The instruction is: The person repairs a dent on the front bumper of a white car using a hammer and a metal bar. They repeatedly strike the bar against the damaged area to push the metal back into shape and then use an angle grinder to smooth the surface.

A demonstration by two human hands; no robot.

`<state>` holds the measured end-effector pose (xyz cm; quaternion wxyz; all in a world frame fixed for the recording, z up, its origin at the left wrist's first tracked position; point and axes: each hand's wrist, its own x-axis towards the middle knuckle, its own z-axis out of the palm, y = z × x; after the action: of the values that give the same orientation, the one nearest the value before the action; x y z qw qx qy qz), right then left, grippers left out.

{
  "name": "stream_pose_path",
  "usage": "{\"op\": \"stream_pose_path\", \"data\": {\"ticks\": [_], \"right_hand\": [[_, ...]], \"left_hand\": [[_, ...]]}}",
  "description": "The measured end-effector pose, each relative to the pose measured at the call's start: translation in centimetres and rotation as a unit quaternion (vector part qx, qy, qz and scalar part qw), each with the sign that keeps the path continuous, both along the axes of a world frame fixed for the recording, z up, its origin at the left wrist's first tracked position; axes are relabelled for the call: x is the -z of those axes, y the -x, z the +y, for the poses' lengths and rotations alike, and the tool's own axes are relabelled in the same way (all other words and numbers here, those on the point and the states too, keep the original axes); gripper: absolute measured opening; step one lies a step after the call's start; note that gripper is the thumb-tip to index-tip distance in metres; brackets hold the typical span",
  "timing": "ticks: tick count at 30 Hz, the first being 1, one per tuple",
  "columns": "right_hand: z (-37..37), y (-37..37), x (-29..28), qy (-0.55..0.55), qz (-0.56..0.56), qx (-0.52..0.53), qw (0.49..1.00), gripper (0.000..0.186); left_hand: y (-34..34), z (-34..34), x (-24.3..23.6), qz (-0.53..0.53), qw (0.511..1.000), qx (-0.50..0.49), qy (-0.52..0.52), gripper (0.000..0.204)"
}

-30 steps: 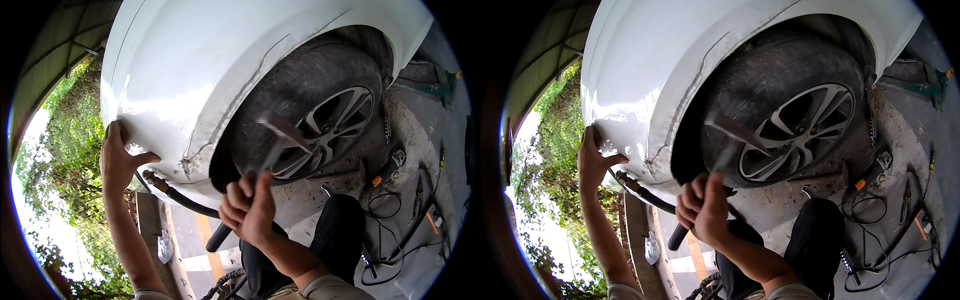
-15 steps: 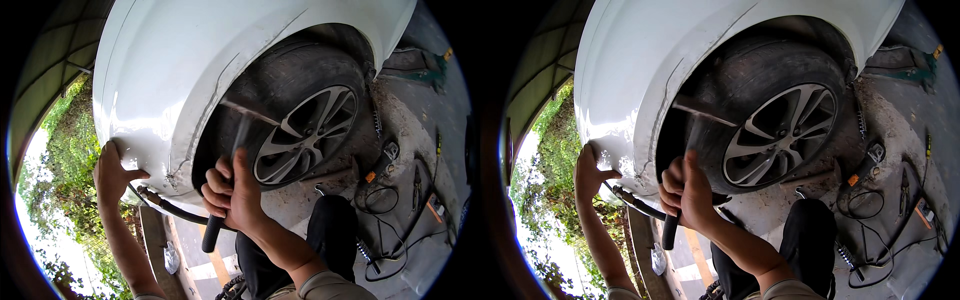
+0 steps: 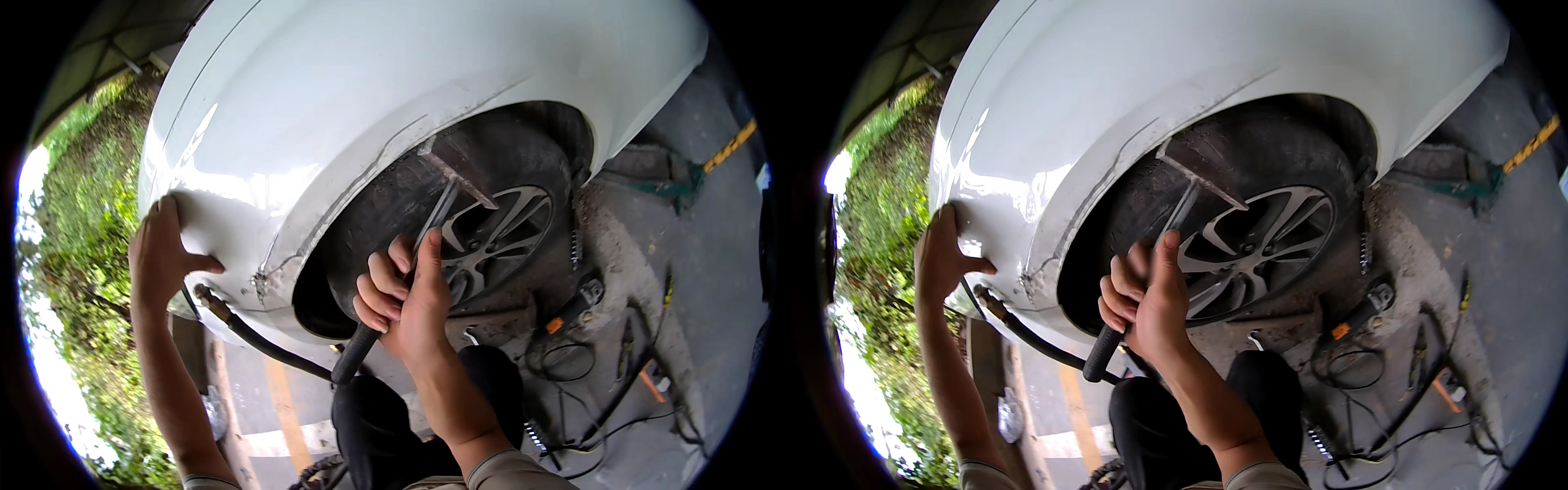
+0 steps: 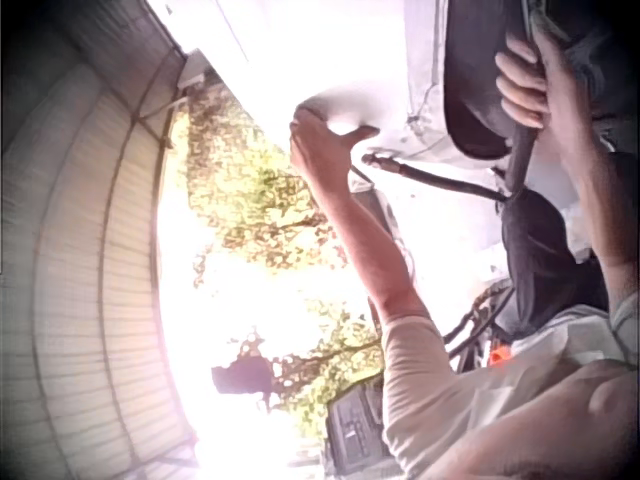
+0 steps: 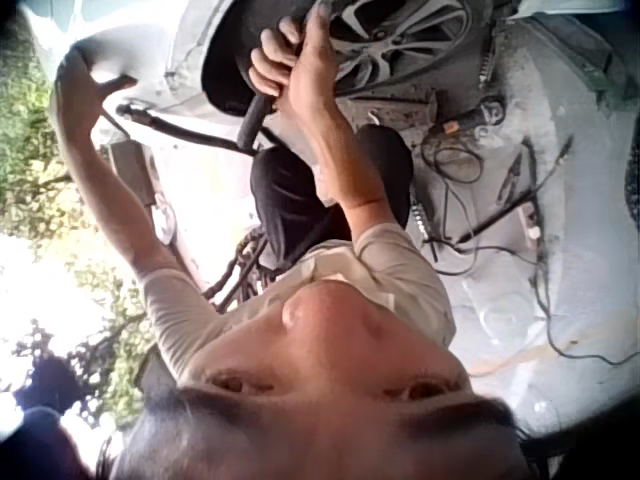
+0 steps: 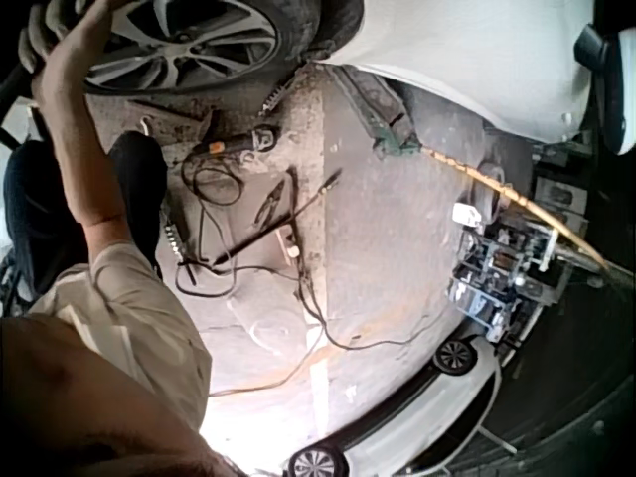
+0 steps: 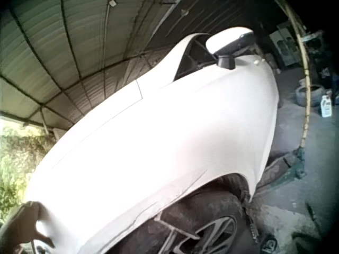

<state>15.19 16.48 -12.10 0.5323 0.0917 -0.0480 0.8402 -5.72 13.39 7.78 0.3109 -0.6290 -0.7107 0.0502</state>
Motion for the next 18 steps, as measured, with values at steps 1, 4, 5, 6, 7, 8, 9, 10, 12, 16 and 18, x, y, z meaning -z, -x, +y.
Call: {"op": "stream_pose_path", "data": {"ticks": [1, 4, 5, 6, 7, 8, 9, 10, 12, 16, 18], "right_hand": [[-0.1, -0.1, 0.4, -0.012, -0.032, -0.014, 0.999, 0.051], [-1.1, -1.6, 1.8, -0.038, -0.162, -0.032, 0.985, 0.05], [-1.6, -2.0, 2.5, -0.044, -0.194, -0.025, 0.98, 0.048], [-1.9, -2.3, 2.8, -0.026, -0.244, -0.002, 0.969, 0.048], [-2.3, -2.3, 2.9, -0.009, -0.289, 0.016, 0.957, 0.047], [-2.5, -2.5, 2.9, 0.012, -0.3, 0.034, 0.953, 0.047], [-2.3, -2.3, 2.8, 0.026, -0.297, 0.087, 0.951, 0.047], [-2.1, -1.9, 2.5, 0.039, -0.315, 0.175, 0.932, 0.048], [-1.3, -1.2, 2.0, 0.015, -0.344, 0.339, 0.875, 0.05], [0.0, -0.5, 5.3, -0.126, -0.478, 0.448, 0.745, 0.054], [1.8, -1.1, 8.9, -0.189, -0.604, 0.486, 0.603, 0.054]], "left_hand": [[0.4, -0.3, 0.1, -0.006, 1.0, 0.013, -0.011, 0.075], [0.5, -0.9, 0.0, -0.049, 0.999, 0.01, -0.018, 0.073], [0.7, -1.0, 0.3, -0.07, 0.997, 0.004, -0.022, 0.073], [0.7, -0.8, 0.4, -0.089, 0.995, 0.01, -0.031, 0.073], [0.4, -1.3, 0.6, -0.103, 0.994, -0.002, -0.043, 0.073], [1.0, -1.6, 1.0, -0.115, 0.991, 0.021, -0.059, 0.072], [1.7, -1.8, 1.4, -0.125, 0.988, 0.044, -0.076, 0.071], [2.6, -1.9, 1.7, -0.147, 0.984, 0.062, -0.083, 0.071], [3.2, -2.1, 2.8, -0.152, 0.976, 0.094, -0.123, 0.074], [5.1, -2.2, 7.6, -0.104, 0.946, 0.147, -0.269, 0.094], [5.0, -2.4, 7.7, -0.107, 0.94, 0.156, -0.285, 0.097]]}}
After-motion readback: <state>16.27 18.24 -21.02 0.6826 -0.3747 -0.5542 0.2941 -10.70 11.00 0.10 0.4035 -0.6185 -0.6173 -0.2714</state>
